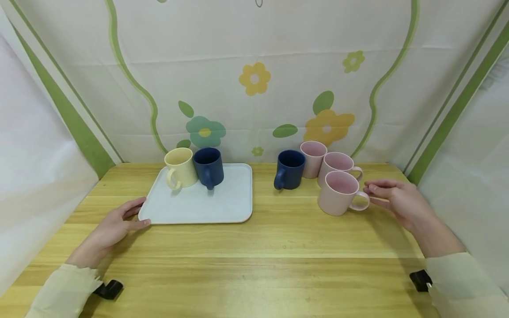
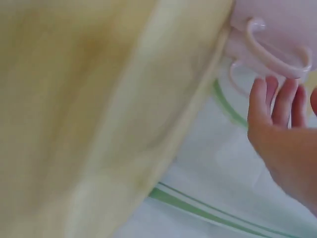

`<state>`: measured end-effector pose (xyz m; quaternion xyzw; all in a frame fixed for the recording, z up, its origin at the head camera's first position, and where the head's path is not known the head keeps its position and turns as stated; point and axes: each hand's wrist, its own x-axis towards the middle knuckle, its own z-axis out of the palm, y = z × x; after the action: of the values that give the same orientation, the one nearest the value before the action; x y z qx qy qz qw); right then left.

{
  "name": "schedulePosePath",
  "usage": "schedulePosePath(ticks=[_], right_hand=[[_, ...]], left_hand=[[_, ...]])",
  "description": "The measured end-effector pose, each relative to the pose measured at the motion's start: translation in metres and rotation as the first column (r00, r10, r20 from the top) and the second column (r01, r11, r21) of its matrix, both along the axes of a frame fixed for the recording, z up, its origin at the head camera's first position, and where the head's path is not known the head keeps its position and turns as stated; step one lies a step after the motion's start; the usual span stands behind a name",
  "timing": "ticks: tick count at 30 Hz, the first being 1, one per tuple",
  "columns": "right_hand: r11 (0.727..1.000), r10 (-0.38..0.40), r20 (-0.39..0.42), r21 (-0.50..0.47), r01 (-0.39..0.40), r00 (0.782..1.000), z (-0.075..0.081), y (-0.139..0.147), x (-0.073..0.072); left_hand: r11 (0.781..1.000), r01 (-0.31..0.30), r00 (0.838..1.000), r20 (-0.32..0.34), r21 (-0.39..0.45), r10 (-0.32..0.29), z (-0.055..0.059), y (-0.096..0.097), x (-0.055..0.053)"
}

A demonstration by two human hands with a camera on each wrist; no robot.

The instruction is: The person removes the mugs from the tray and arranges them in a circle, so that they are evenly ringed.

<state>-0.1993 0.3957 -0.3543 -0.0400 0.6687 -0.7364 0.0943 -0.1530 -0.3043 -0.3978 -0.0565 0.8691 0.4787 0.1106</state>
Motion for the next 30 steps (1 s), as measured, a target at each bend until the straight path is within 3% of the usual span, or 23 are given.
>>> schedulePosePath(ticks=[3,6,11,19,24,30], right_hand=[[0.992,-0.123,-0.047,-0.03,0.121,0.991,0.014,-0.012,0.002],[0.984,-0.156,-0.088,-0.094,0.148,0.984,0.027,-0.025,0.002],[0.987,-0.119,-0.14,-0.128,0.101,0.983,0.044,-0.056,-0.001],[0.986,0.006,-0.131,-0.163,-0.028,0.991,0.054,-0.111,-0.01],[0.992,0.027,-0.096,-0.117,-0.038,0.995,0.057,-0.142,-0.012],[0.998,0.064,-0.107,0.013,-0.063,0.992,0.053,-0.184,-0.017]], left_hand=[[1.0,0.005,1.0,-0.009,-0.001,-0.005,-0.001,0.0,0.0],[1.0,0.008,1.0,-0.015,0.0,-0.008,-0.002,0.0,0.0],[1.0,0.006,1.0,-0.013,0.009,-0.006,-0.003,0.0,-0.001],[1.0,0.01,1.0,-0.014,-0.016,-0.01,0.0,-0.001,0.001],[1.0,0.011,1.0,-0.015,0.002,-0.011,0.0,0.001,0.0],[1.0,0.0,1.0,-0.012,0.0,0.0,-0.002,0.001,0.0]])
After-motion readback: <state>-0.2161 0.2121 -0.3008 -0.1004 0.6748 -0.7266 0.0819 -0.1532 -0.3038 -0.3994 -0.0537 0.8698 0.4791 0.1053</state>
